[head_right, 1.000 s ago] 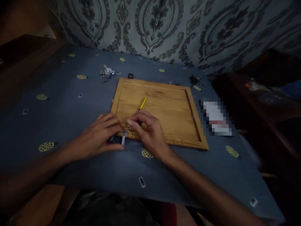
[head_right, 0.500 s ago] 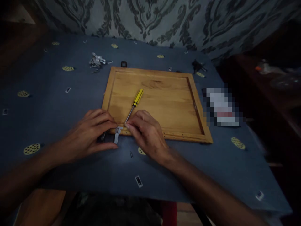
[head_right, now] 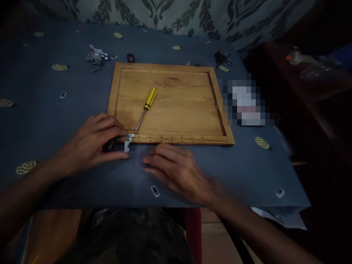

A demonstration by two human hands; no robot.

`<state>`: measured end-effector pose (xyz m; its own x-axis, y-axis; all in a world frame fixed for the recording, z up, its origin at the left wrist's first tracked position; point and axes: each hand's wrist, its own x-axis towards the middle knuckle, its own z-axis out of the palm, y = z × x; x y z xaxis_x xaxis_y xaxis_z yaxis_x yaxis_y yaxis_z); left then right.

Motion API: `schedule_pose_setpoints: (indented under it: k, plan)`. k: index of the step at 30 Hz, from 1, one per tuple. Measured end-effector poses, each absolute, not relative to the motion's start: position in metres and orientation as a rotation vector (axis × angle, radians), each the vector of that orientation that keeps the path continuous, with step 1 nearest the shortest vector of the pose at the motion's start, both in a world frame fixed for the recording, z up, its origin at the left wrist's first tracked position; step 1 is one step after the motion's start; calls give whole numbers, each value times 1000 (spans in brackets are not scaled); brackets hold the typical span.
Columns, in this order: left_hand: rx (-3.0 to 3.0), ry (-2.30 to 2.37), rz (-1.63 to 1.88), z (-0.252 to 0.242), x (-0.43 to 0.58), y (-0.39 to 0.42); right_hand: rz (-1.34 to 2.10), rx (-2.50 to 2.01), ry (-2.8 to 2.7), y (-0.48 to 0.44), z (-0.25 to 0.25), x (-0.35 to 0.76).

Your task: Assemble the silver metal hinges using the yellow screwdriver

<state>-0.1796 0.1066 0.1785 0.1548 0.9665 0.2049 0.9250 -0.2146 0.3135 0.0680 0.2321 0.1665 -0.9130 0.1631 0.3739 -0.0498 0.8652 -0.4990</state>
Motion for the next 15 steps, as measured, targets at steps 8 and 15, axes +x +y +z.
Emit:
schedule_pose_setpoints:
  k: [8,15]
  plan:
    - [2296,1897,606,176,-178,107,681,-11,-2679,233,153,70]
    - [2268,1903,621,176,-178,106,867,-75,-2801,238,158,70]
